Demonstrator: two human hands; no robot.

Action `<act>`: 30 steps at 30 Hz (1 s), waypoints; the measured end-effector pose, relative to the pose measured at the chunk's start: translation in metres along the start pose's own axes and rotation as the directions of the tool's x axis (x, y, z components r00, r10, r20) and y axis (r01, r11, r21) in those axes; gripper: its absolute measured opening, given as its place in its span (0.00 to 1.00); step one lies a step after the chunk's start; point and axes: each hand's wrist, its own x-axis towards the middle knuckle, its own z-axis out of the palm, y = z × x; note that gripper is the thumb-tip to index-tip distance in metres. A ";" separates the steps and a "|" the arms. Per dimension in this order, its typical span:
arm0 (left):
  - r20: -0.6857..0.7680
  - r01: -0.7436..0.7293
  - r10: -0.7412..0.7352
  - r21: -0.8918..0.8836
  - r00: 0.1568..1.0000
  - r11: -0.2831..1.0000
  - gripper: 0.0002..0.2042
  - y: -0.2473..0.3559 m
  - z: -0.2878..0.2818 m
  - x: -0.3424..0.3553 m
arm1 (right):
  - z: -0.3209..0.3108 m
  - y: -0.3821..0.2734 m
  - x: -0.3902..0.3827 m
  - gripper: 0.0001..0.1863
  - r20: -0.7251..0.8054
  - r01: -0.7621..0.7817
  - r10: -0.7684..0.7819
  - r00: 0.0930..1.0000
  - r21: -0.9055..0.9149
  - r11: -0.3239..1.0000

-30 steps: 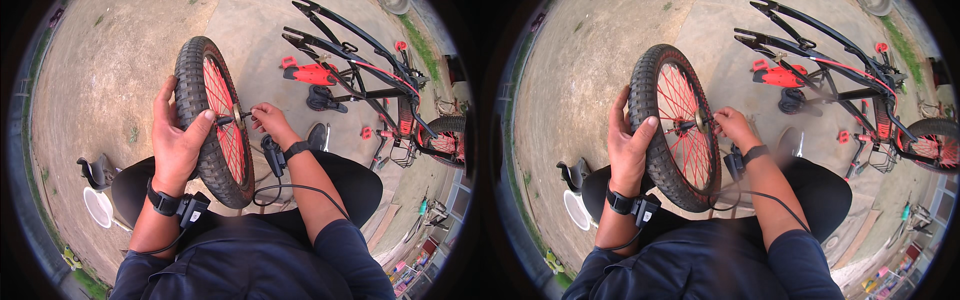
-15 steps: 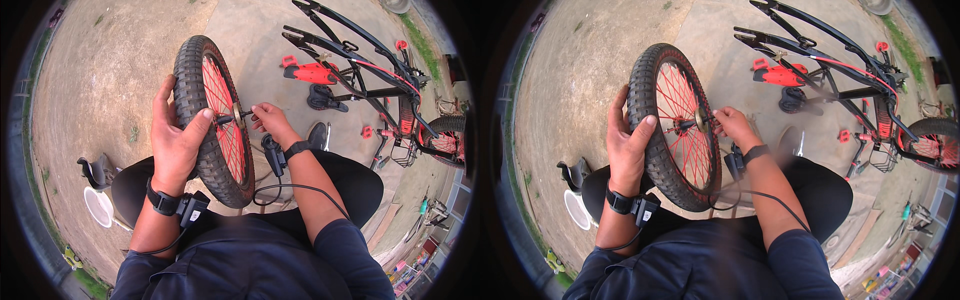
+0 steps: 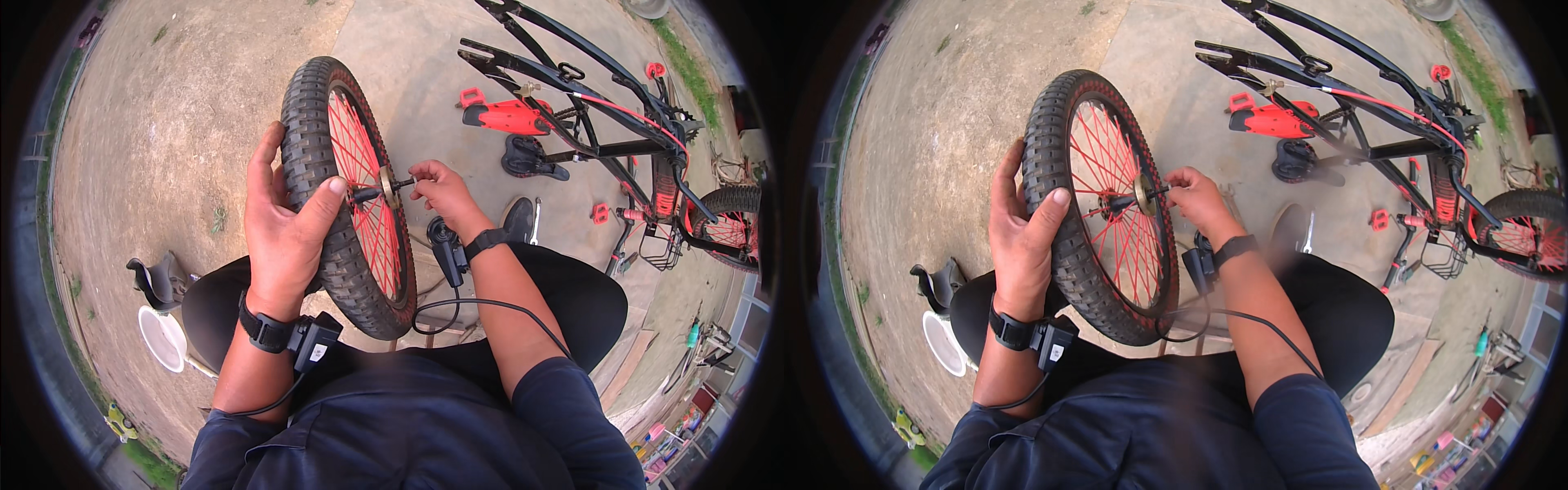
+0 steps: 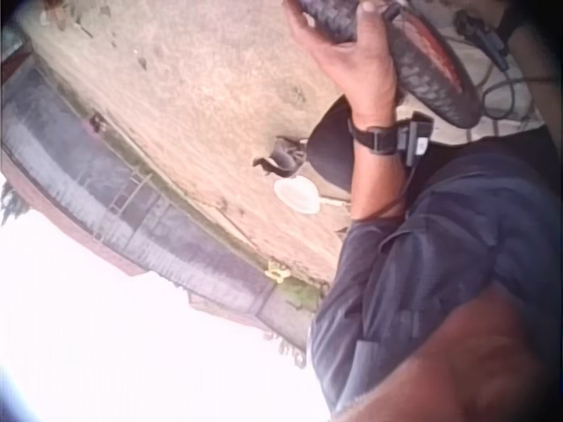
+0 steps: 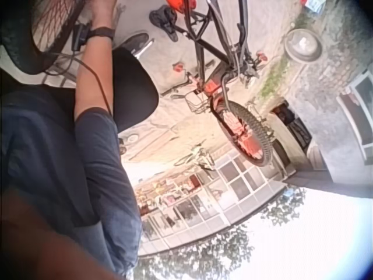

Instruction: The person walks toward a disassembled bicycle, picks up a wheel, and sits on a stool to attach a reflector to the wheel hub using a wrench. The person then stands, retrieves another wrench, and continues tightening the reflector on the wheel.

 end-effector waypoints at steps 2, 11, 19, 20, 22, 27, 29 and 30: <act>0.001 0.012 -0.012 -0.004 1.000 1.000 0.41 0.001 0.000 0.000 | 0.001 -0.004 -0.001 0.13 -0.016 -0.038 0.038 0.999 0.004 0.999; 0.001 0.004 -0.004 -0.005 1.000 1.000 0.42 -0.001 -0.001 0.001 | -0.002 -0.003 0.000 0.13 0.004 -0.042 0.042 0.999 -0.031 0.999; 0.000 0.001 -0.001 0.003 1.000 1.000 0.42 0.000 -0.001 0.002 | -0.008 0.017 0.003 0.14 -0.075 -0.121 0.116 0.990 -0.076 0.990; -0.001 0.001 -0.001 0.005 1.000 1.000 0.42 0.000 -0.001 0.001 | -0.009 0.022 0.003 0.15 -0.080 -0.127 0.117 0.990 -0.128 0.984; 0.001 -0.007 0.007 0.002 1.000 1.000 0.42 0.000 -0.001 0.002 | -0.014 0.041 0.004 0.16 -0.094 -0.135 0.116 0.989 -0.229 0.964; 0.013 -0.003 0.003 0.002 1.000 1.000 0.41 0.002 0.003 0.003 | -0.020 0.066 0.012 0.17 -0.118 0.162 -0.228 0.967 -0.404 0.900; 0.010 0.004 -0.004 0.006 1.000 1.000 0.41 0.001 0.002 0.002 | -0.012 0.048 0.011 0.16 -0.087 0.138 -0.169 0.982 -0.283 0.949; -0.005 0.009 -0.009 0.011 1.000 1.000 0.41 0.000 -0.001 0.001 | -0.005 0.024 0.006 0.15 -0.037 0.066 -0.075 0.996 -0.204 0.977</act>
